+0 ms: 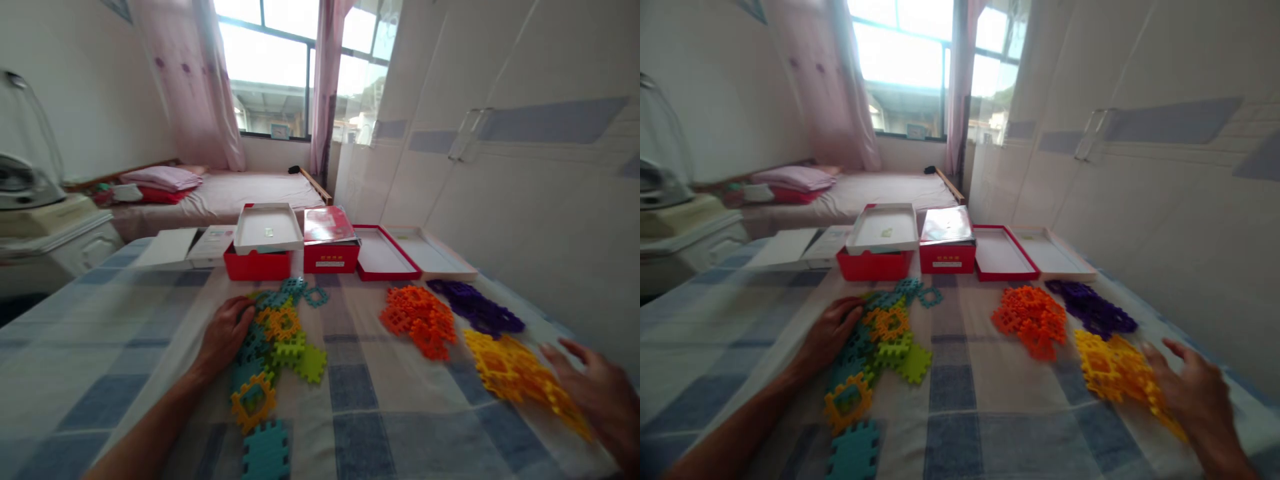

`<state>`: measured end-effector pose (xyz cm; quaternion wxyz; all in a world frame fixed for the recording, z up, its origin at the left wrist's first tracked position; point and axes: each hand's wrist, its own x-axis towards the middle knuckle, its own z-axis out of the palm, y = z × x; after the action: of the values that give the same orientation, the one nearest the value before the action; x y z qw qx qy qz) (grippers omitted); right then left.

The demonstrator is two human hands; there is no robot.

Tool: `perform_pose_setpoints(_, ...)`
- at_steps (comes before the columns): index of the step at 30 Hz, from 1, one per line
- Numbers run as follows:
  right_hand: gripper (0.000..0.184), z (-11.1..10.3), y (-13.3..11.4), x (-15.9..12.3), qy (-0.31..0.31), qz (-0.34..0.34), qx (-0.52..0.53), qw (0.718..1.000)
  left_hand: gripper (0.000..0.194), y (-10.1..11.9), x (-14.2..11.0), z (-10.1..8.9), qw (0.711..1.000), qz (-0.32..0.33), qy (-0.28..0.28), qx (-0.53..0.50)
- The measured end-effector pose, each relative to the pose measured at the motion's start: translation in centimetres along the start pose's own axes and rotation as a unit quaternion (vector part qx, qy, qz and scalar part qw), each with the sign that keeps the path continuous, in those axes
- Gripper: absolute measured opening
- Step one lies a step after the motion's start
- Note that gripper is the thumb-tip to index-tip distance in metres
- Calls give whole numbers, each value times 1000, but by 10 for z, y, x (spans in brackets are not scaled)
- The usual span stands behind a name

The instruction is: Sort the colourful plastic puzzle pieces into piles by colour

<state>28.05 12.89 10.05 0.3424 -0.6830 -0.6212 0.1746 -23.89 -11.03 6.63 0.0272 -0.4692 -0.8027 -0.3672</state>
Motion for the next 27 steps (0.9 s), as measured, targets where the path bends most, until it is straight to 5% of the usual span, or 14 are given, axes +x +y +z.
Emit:
perform_pose_setpoints(2,55,10,-31,-9,11,1,-28,1000,43,3,0,0,1000,-3,1,1)
perform_pose_setpoints(5,43,40,-100,-43,-130,-74,78,986,42,6,-1,0,1000,-8,6,-2)
perform_pose_setpoints(10,37,113,-204,-123,-361,-273,108,885,41,8,-2,-1,1000,-16,6,-14)
perform_pose_setpoints(13,36,153,-238,-156,-376,-376,74,844,41,8,-1,-1,1000,-18,6,-16)
perform_pose_setpoints(19,41,198,-258,-178,-343,-413,18,843,36,6,0,1,1000,-21,9,-13)
perform_pose_setpoints(27,26,194,-235,-147,-370,-323,32,870,31,10,-2,0,999,-18,16,-22)
